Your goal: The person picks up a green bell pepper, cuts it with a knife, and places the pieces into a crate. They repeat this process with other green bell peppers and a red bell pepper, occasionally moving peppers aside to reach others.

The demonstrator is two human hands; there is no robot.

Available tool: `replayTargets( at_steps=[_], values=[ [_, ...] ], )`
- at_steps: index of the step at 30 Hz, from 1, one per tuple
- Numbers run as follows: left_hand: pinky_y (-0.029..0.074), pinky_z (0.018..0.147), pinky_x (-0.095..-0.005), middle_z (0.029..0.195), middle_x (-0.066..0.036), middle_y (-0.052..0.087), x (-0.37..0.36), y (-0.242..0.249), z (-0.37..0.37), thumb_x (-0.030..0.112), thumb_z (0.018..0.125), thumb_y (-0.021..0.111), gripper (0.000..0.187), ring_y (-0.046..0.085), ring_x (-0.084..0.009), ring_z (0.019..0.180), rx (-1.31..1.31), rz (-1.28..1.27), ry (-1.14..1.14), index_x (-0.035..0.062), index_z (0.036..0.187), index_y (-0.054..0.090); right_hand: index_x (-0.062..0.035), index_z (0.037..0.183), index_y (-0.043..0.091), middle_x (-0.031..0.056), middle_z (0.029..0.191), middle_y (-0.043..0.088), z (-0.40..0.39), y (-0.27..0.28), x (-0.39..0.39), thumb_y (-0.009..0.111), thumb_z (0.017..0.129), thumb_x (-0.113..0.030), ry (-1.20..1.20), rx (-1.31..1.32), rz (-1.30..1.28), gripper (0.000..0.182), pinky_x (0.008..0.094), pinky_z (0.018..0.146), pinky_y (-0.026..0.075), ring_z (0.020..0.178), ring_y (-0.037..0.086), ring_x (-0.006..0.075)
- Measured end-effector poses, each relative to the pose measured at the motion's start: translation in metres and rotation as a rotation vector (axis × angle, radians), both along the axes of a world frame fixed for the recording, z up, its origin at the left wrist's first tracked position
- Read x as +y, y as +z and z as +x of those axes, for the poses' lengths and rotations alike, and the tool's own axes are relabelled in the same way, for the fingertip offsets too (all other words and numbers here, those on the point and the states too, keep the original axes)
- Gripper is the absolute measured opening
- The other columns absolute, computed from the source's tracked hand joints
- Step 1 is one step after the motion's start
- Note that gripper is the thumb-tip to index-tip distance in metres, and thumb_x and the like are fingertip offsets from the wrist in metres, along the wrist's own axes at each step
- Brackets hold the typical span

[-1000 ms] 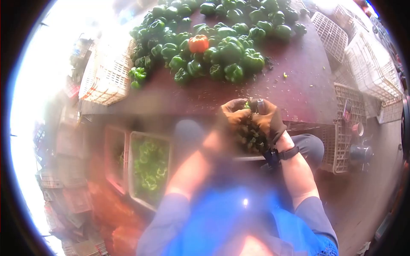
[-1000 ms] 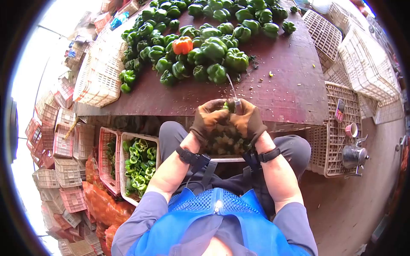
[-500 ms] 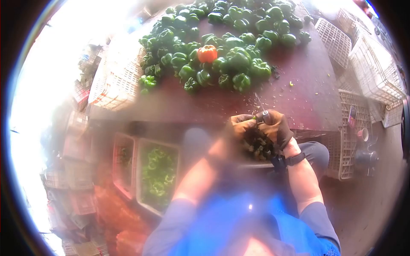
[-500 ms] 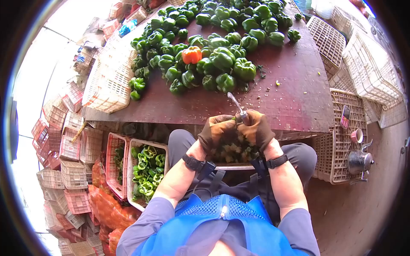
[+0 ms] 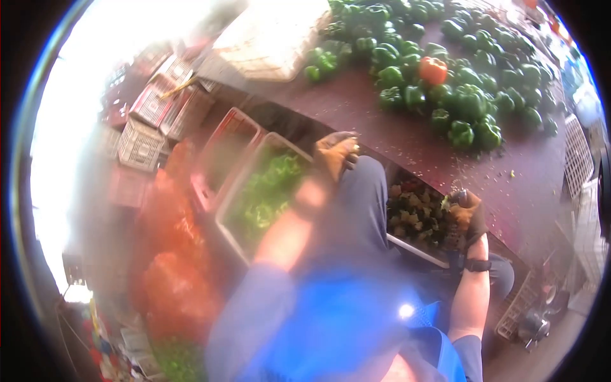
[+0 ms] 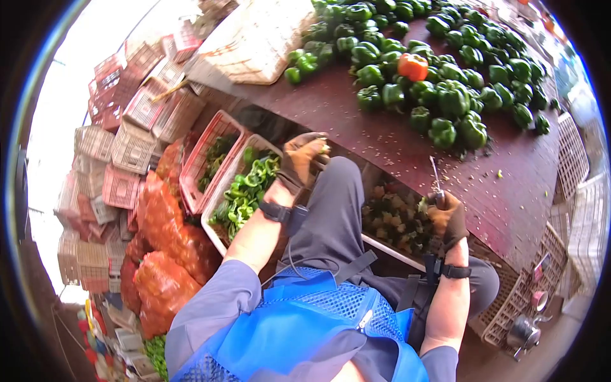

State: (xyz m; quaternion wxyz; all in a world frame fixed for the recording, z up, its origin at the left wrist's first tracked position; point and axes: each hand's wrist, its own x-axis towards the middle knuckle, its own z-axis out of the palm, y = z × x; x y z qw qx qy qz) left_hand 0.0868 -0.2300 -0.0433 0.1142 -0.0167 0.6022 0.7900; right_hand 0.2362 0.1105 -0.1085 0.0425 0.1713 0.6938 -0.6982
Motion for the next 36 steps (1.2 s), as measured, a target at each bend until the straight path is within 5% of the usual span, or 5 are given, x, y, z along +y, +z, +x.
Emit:
replayTargets(
  at_steps=[11, 17, 26, 29, 36],
  values=[
    [0.055, 0.046, -0.0344, 0.087, -0.012, 0.069, -0.223, -0.102, -0.001, 0.011, 0.091, 0.065, 0.024, 0.067, -0.0241, 0.058, -0.22, -0.417, 0.507, 0.0012, 0.113, 0.064, -0.0025, 0.095, 0.068, -0.0042, 0.079, 0.06, -0.001, -0.039, 0.008, 0.063, 0.078, 0.002, 0.044, -0.025, 0.206, 0.019, 0.0243, 0.062, 0.042, 0.071, 0.05, 0.0056],
    [0.052, 0.092, -0.0349, 0.106, -0.013, 0.071, -0.253, -0.154, -0.025, 0.001, 0.076, 0.074, 0.038, 0.065, -0.0224, 0.096, -0.011, -0.818, 0.377, -0.0041, 0.113, 0.067, -0.003, 0.098, 0.068, 0.0059, 0.073, 0.063, -0.002, -0.036, 0.004, 0.056, 0.084, 0.001, -0.022, 0.034, 0.354, 0.019, 0.0307, 0.062, 0.044, 0.071, 0.051, 0.0099],
    [0.052, 0.084, -0.0297, 0.108, -0.006, 0.068, 0.042, -0.021, -0.115, 0.016, 0.081, 0.079, 0.048, 0.063, -0.016, 0.094, 0.515, -0.835, -0.116, 0.0037, 0.126, 0.065, -0.0077, 0.106, 0.073, 0.0198, 0.094, 0.073, -0.002, 0.021, 0.008, 0.069, 0.076, -0.019, 0.076, 0.037, 0.407, 0.033, 0.0401, 0.07, 0.056, 0.085, 0.072, 0.0267],
    [0.054, 0.084, -0.0328, 0.122, -0.013, 0.063, 0.121, -0.044, -0.19, 0.01, 0.082, 0.073, 0.071, 0.064, -0.0247, 0.105, 0.465, -0.585, -0.398, 0.0084, 0.146, 0.043, -0.0061, 0.11, 0.068, 0.0142, 0.083, 0.071, -0.01, 0.011, 0.015, 0.067, 0.072, -0.012, 0.091, -0.049, 0.344, 0.038, 0.0389, 0.066, 0.054, 0.077, 0.07, 0.0247],
    [0.055, 0.077, -0.0339, 0.11, -0.014, 0.067, 0.28, -0.061, -0.268, 0.014, 0.084, 0.069, 0.049, 0.066, -0.0237, 0.093, 0.944, -1.026, -0.272, 0.001, 0.13, 0.057, -0.0073, 0.114, 0.065, 0.0193, 0.094, 0.069, 0.039, 0.06, 0.017, 0.062, 0.077, -0.004, -0.136, 0.131, 0.037, 0.037, 0.0457, 0.077, 0.052, 0.093, 0.069, 0.0349]
  ],
)
